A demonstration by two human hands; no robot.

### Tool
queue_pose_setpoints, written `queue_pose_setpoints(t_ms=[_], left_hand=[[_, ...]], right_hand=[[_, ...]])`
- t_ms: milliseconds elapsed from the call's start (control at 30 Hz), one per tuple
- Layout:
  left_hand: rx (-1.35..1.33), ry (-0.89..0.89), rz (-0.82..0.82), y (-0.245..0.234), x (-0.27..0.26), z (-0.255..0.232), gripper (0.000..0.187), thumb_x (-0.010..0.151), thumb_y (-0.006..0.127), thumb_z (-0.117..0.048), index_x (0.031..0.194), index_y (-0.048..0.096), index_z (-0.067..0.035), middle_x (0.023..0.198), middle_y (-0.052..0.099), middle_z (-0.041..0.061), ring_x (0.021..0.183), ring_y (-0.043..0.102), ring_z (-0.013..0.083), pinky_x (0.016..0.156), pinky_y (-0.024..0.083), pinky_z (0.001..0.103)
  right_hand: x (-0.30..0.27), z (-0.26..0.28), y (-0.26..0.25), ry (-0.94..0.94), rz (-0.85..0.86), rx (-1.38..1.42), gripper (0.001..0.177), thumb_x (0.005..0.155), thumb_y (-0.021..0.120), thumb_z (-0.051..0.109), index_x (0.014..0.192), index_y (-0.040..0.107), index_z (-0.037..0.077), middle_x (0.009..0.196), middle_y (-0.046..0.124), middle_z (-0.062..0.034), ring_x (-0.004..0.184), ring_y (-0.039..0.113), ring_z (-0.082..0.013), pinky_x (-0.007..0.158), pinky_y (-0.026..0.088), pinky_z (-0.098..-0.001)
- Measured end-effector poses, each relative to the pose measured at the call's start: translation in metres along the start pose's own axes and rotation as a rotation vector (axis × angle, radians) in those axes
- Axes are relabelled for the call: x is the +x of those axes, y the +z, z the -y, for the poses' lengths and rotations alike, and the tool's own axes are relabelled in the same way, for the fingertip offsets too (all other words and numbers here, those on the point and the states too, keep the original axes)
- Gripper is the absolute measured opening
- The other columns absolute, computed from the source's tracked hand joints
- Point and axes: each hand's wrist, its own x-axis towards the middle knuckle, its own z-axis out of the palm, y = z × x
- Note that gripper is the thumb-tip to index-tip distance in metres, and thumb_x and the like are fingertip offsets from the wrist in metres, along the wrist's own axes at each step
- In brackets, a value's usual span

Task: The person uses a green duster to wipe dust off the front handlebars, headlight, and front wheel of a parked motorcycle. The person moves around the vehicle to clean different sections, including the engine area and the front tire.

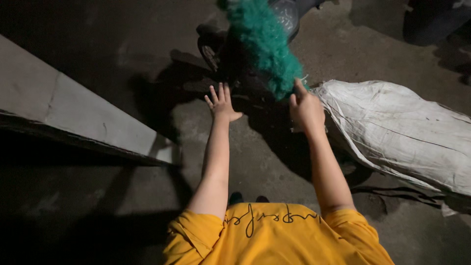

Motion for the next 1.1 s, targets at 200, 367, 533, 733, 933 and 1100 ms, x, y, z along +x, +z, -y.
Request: queue_pose_setpoints(t_ms=[200,367,533,733,933,1100], left_hand=[[-0.051,0.010,0.011,0.006,0.005,0.003,0.139,0.073,0.079,-0.065,0.163,-0.016,-0.019,0.173,-0.015,0.006,0.156,-0.017,0.0412,0.125,0.000,0.065],[0.094,0.008,-0.085,0.032,0.021,0.005,0.130,0.077,0.080,-0.051,0.163,-0.011,-0.016,0.174,-0.014,0.011,0.155,-0.017,0.0456,0.121,-0.001,0.066],[-0.071,-0.007,0.017,0.027,0.017,0.005,0.134,0.074,0.074,-0.064,0.166,-0.011,-0.016,0.173,-0.007,0.013,0.158,-0.011,0.0428,0.126,-0.006,0.064],[0.021,0.005,0.022,0.017,0.015,0.006,0.130,0.076,0.075,-0.062,0.165,-0.006,-0.014,0.173,-0.005,0.013,0.157,-0.016,0.0453,0.124,-0.006,0.064],[-0.041,0.022,-0.011,0.004,0.004,0.003,0.136,0.073,0.078,-0.067,0.164,-0.010,-0.016,0.174,-0.011,0.009,0.156,-0.016,0.0432,0.125,0.000,0.065],[-0.028,0.019,0.008,0.002,0.000,0.003,0.141,0.072,0.077,-0.072,0.163,-0.017,-0.019,0.173,-0.014,0.006,0.157,-0.016,0.0420,0.125,0.000,0.064]], right_hand=[[0.012,0.040,0.004,0.078,0.119,-0.164,0.054,0.107,0.047,0.036,0.157,0.039,0.017,0.098,0.072,-0.0263,0.085,0.072,-0.0442,0.069,0.057,-0.0537],[0.012,0.050,0.042,-0.059,0.152,-0.150,0.060,0.102,0.049,0.031,0.159,0.037,0.017,0.105,0.070,-0.0297,0.091,0.070,-0.0473,0.077,0.055,-0.0548],[0.008,0.038,0.041,-0.072,0.251,-0.035,0.054,0.095,0.059,0.039,0.148,0.051,0.032,0.112,0.071,-0.0234,0.102,0.068,-0.0441,0.088,0.053,-0.0539],[-0.005,0.030,0.041,-0.053,0.104,-0.002,0.060,0.094,0.059,0.038,0.152,0.047,0.029,0.105,0.072,-0.0242,0.098,0.069,-0.0447,0.087,0.053,-0.0547],[0.001,0.011,0.028,-0.066,-0.054,0.052,0.057,0.096,0.060,0.031,0.152,0.051,0.024,0.103,0.073,-0.0237,0.094,0.070,-0.0433,0.083,0.054,-0.0535],[0.006,0.001,0.033,-0.026,-0.184,0.052,0.059,0.096,0.060,0.026,0.153,0.049,0.016,0.100,0.072,-0.0267,0.090,0.070,-0.0437,0.078,0.054,-0.0525]])
